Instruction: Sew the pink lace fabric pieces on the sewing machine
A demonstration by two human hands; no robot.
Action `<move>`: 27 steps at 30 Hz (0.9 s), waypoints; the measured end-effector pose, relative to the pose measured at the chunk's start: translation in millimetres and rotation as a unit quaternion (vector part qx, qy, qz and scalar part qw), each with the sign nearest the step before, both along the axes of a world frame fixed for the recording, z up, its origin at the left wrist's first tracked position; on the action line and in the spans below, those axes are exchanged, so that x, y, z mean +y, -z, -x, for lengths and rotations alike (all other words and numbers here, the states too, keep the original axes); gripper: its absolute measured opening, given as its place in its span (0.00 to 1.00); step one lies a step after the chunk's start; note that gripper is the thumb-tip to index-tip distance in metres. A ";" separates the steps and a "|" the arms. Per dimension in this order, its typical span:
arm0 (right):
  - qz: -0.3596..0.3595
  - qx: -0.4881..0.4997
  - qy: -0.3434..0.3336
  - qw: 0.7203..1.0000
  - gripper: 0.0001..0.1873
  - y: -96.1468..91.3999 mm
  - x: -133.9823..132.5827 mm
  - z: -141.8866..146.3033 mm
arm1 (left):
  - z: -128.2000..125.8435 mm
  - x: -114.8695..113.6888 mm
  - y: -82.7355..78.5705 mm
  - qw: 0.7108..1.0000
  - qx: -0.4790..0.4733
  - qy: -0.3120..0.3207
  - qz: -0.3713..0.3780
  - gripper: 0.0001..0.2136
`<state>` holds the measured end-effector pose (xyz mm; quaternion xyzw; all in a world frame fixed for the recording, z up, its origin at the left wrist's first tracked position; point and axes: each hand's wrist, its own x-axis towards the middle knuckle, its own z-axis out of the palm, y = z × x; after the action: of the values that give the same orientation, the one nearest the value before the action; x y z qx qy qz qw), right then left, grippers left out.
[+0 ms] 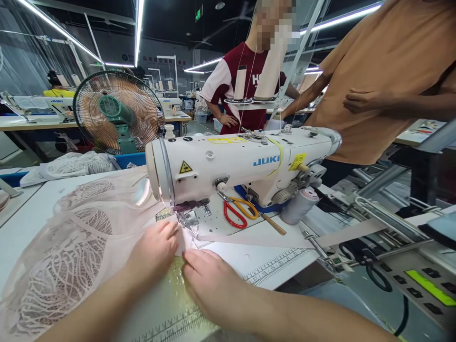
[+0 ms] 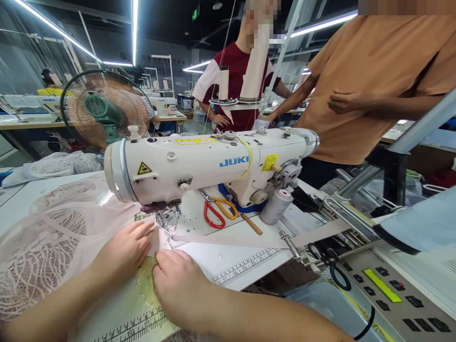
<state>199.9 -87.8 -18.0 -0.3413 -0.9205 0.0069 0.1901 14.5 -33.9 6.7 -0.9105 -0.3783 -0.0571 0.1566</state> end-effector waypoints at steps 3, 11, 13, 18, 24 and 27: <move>-0.006 -0.006 0.000 1.000 0.12 3.0 1.9 5.1 | 2.9 -19.8 5.6 0.999 -0.031 0.030 -0.033 0.17; -0.077 0.047 0.024 0.996 0.15 16.1 4.6 14.2 | 15.2 -22.0 11.6 0.996 -0.069 0.046 0.033 0.16; -0.080 0.054 0.016 0.995 0.16 16.3 5.1 13.9 | 18.0 -15.7 10.3 0.995 -0.077 0.062 0.028 0.16; -0.083 0.082 0.005 0.993 0.16 17.3 6.3 11.4 | 23.6 -1.4 9.2 0.993 -0.086 0.081 0.015 0.17; -0.069 0.091 0.002 0.993 0.15 18.0 7.1 10.2 | 30.5 14.1 7.7 0.993 -0.082 0.083 0.013 0.17; -0.067 0.094 0.000 0.993 0.14 17.3 6.9 9.5 | 33.4 21.1 7.1 0.994 -0.076 0.081 0.011 0.18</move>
<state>190.5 -81.0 -35.3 -0.3256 -0.8969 -0.0226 0.2983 -18.9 -12.8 -0.5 -0.9329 -0.3147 -0.1344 0.1126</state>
